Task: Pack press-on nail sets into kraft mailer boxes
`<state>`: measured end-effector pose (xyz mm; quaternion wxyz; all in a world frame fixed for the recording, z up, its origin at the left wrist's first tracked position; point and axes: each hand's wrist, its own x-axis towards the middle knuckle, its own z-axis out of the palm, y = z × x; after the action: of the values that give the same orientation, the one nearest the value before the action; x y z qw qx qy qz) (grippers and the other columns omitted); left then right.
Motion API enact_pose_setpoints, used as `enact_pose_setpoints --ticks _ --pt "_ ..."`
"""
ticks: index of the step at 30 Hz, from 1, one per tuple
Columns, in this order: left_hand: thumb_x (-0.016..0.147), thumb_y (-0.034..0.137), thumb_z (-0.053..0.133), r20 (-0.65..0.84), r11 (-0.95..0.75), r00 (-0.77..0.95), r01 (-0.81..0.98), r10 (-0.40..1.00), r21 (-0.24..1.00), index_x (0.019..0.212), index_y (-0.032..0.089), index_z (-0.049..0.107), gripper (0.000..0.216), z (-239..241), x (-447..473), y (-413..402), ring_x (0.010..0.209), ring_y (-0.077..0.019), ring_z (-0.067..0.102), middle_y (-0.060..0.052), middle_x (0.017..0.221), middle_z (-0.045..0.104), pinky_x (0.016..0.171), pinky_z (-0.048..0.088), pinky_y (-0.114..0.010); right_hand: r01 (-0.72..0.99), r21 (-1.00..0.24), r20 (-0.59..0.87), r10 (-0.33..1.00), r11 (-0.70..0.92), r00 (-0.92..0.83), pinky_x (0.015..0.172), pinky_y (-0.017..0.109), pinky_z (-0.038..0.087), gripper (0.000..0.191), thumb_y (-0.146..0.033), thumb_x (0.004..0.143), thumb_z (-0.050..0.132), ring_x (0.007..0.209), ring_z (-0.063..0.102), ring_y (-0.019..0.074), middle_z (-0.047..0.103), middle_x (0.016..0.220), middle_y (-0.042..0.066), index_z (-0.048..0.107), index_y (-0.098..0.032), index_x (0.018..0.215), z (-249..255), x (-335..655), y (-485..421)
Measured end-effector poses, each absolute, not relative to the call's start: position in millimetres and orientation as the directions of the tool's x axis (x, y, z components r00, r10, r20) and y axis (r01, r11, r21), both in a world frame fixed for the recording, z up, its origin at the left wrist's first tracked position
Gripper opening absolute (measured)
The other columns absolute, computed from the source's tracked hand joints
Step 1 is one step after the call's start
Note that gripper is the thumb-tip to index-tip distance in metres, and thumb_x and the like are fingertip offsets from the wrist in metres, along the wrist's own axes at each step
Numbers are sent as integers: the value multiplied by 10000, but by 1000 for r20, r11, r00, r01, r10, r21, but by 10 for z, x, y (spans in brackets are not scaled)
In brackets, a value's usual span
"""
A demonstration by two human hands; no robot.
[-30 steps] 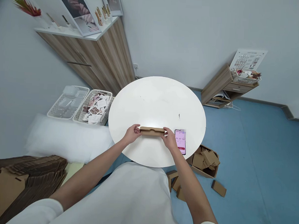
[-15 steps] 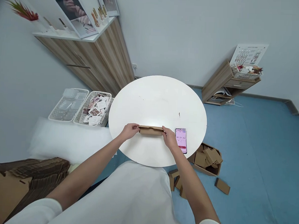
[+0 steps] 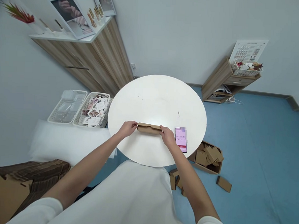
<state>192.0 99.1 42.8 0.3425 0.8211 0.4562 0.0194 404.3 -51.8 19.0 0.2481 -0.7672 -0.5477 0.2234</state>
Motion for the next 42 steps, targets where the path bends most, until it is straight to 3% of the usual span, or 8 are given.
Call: enact_pose_setpoints --ticks 3,7,15,29,34,38,42 --pt "763 271 448 -280 -357 604 718 746 598 880 229 648 235 468 1937 1020 747 -177 586 -20 793 665 662 433 -267 739 -603 -97 947 -300 306 708 293 438 374 -195 822 418 812 559 169 607 980 62 487 -221 1188 198 4052 -503" --pt "717 325 502 -394 -233 568 737 723 635 786 227 671 207 527 1941 1099 757 -170 586 -10 790 670 617 429 -239 745 -587 -115 943 -318 312 687 286 428 380 -187 820 417 791 557 169 608 951 59 483 -232 1192 215 4061 -482" --pt "662 299 525 -505 -107 514 767 693 633 822 213 654 222 577 1967 1186 708 -152 589 -8 725 661 533 409 -215 758 -579 -115 951 -299 287 684 286 420 377 -181 821 407 780 550 175 603 915 64 489 -227 1186 235 4049 -428" --pt "672 193 494 -325 -443 645 734 691 515 884 212 636 256 624 1945 1157 725 -194 584 -21 722 655 597 413 -261 772 -573 -108 959 -277 264 685 283 419 373 -176 823 403 808 549 176 600 948 68 486 -224 1183 264 4020 -376" --pt "650 178 522 -313 -448 613 766 726 460 937 203 621 305 627 1943 1152 765 -202 587 -18 728 660 632 423 -260 773 -568 -112 957 -282 267 698 287 421 386 -166 815 414 813 552 174 604 941 57 483 -246 1186 242 4011 -369" --pt "669 185 525 -332 -433 641 736 692 519 1001 217 605 342 604 1904 1159 772 -191 596 -3 742 669 651 427 -258 779 -556 -125 955 -291 268 698 289 422 395 -163 817 413 820 553 175 605 948 59 473 -245 1198 245 3993 -360" --pt "679 218 556 -304 -419 693 666 654 617 934 249 637 269 582 1849 1130 763 -191 606 -6 771 666 693 434 -267 777 -556 -131 954 -295 269 691 304 441 391 -170 824 403 827 560 186 605 960 71 474 -228 1204 269 3977 -370"
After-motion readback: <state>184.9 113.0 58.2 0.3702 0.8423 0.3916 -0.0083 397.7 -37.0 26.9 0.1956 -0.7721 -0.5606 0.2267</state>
